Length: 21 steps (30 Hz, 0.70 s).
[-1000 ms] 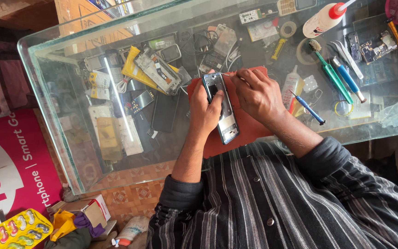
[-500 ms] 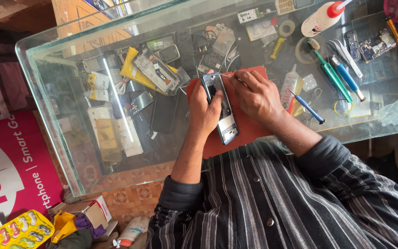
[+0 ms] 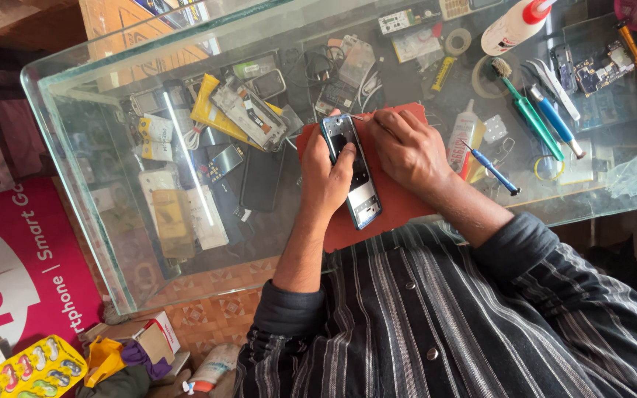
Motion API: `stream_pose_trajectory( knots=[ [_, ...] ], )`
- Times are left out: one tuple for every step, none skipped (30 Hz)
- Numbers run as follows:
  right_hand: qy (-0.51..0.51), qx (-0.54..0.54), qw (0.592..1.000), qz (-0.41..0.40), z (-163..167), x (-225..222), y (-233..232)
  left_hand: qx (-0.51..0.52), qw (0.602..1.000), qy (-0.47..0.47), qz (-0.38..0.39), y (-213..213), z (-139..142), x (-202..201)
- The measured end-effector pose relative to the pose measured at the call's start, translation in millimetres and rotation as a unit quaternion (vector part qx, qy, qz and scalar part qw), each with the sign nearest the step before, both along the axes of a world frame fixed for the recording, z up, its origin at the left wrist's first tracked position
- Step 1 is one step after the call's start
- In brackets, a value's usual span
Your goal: The person repairs a smartphone on a red mat over a glass counter. They use a screwdriver on the opened phone, apply adhesive from a glue tube, press the back cover into place, secure it with rubber bands, and use a pry tool and brush on the phone edges while testing the screen.
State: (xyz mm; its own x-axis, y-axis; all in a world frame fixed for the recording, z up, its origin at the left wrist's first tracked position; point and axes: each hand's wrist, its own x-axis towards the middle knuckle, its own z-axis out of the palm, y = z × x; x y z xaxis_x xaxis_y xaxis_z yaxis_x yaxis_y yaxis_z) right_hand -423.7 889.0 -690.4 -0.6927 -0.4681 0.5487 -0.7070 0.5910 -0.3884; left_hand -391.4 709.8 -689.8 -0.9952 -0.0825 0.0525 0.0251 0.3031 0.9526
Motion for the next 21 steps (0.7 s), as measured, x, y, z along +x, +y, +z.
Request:
stream_pose_trajectory(
  knots=[
    [-0.001,-0.002,1.0,0.003,0,0,0,-0.003,1.0,0.005,-0.001,0,-1,0],
    [-0.001,-0.004,1.0,0.007,0,1,-1,-0.007,1.0,0.01,-0.002,0,-1,0],
    [-0.004,-0.005,1.0,0.011,1,1,-1,-0.001,1.0,0.004,-0.001,0,-1,0],
    [-0.007,-0.005,1.0,0.009,1,1,-1,0.004,1.0,-0.004,0.001,0,-1,0],
    [-0.009,-0.004,1.0,0.007,2,1,-1,0.009,1.0,-0.01,0.001,0,-1,0],
    [-0.009,-0.005,1.0,0.005,3,1,-1,0.008,1.0,-0.007,0.002,0,-2,0],
    [-0.01,0.001,1.0,-0.002,4,1,-2,0.006,1.0,-0.005,0.003,0,-2,0],
    [-0.013,0.007,1.0,-0.009,5,1,-1,0.005,1.0,-0.004,0.004,0,-3,1],
    [-0.014,0.014,1.0,-0.016,6,1,-1,0.005,1.0,-0.003,0.002,0,-3,1],
    [-0.024,0.019,0.999,-0.02,8,1,-1,0.005,1.0,-0.001,0.0,0,-4,1],
    [-0.035,0.024,0.999,-0.023,9,1,0,0.005,1.0,0.0,-0.002,0,-4,0],
    [-0.049,0.029,0.998,-0.026,11,2,1,-0.008,1.0,0.006,0.001,0,-4,1],
    [-0.067,0.034,0.997,-0.021,12,3,2,-0.02,1.0,0.012,0.003,1,-5,1],
    [-0.082,0.038,0.996,-0.017,14,4,4,-0.034,0.999,0.021,0.006,0,-5,0],
    [-0.098,0.041,0.994,-0.012,16,6,6,-0.039,0.999,0.021,0.005,0,-5,-1],
    [-0.122,0.055,0.991,-0.01,18,10,8,-0.042,0.999,0.019,0.003,0,-5,-1],
    [-0.144,0.068,0.987,-0.008,21,14,10,-0.045,0.999,0.018,0.001,-1,-5,-2],
    [-0.167,0.082,0.983,-0.006,25,20,13,-0.048,0.999,0.018,0.003,-1,-5,-2],
    [-0.167,0.088,0.982,0.006,29,28,16,-0.05,0.999,0.018,0.005,0,-6,-2],
    [-0.167,0.094,0.981,0.019,34,36,20,-0.052,0.998,0.018,0.009,0,-6,-2],
    [-0.169,0.101,0.98,0.032,40,47,24,-0.039,0.999,0.01,0.007,0,-7,-1]
  ],
)
